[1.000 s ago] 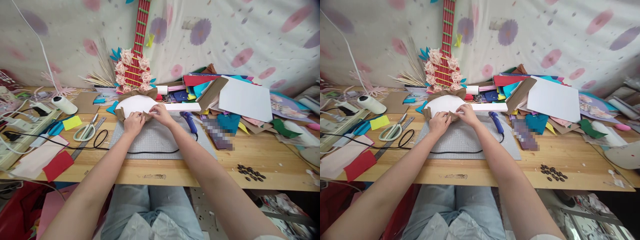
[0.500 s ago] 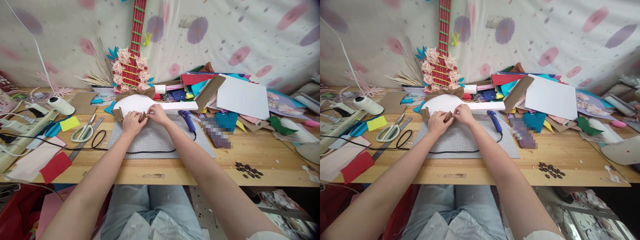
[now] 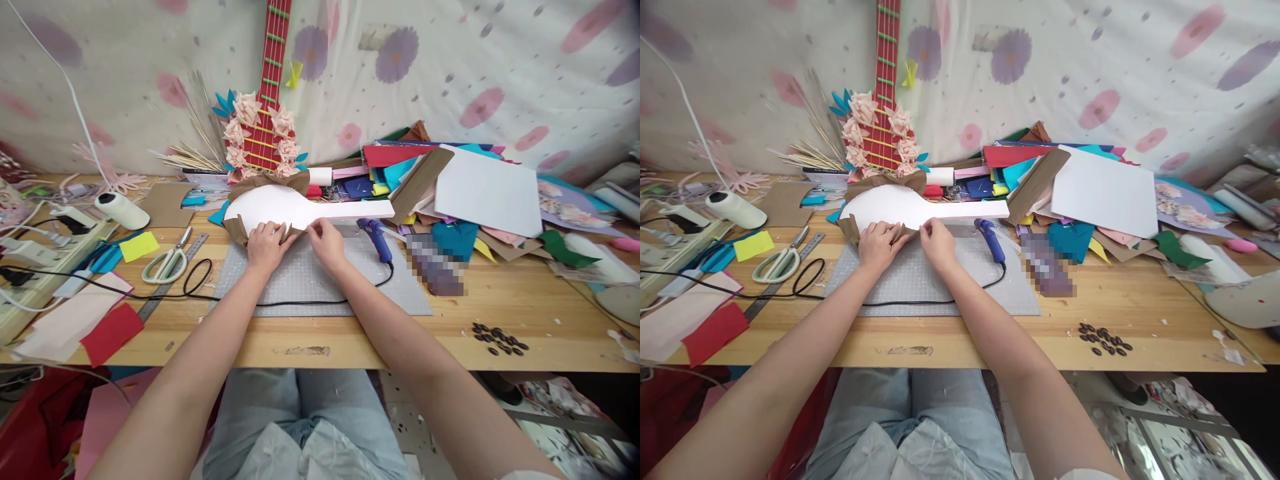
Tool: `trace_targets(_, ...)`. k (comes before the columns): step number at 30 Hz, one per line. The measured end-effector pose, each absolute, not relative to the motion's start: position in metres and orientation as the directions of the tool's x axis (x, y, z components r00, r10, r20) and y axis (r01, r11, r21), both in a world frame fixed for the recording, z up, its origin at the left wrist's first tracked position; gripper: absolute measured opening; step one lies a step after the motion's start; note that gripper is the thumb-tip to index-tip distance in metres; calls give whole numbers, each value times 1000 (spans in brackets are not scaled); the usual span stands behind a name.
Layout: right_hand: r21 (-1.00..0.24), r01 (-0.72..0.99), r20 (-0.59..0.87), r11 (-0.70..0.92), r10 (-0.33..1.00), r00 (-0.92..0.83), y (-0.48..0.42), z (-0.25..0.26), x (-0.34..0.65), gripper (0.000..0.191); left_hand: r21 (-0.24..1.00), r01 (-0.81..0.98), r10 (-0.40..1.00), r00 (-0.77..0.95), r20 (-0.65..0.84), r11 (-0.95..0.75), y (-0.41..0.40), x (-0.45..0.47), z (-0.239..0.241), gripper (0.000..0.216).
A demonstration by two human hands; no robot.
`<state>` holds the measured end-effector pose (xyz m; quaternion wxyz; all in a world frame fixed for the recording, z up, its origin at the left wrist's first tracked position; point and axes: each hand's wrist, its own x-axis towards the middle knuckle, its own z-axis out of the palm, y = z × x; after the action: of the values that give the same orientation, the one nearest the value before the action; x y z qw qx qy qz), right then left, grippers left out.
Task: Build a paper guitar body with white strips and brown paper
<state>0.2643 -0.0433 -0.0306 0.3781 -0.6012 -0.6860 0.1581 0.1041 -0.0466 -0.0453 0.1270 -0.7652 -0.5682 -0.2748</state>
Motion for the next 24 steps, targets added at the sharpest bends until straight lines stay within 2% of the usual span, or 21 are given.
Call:
trace_targets(3,-584,784,149,212,977,-153,-50,-31,262,14,138,941,798,178,576,-309,-48,105,-47,38)
trace_targets(14,-300,907,207,295,949,-240,-38,-36,254,25,137,948,771,143,621,-287,-48,110,-50,30)
trace_targets(24,-314,912,208,265,956,-206,-48,-30,258,18,159,947,795,137,591,-281,-47,112,-52,30)
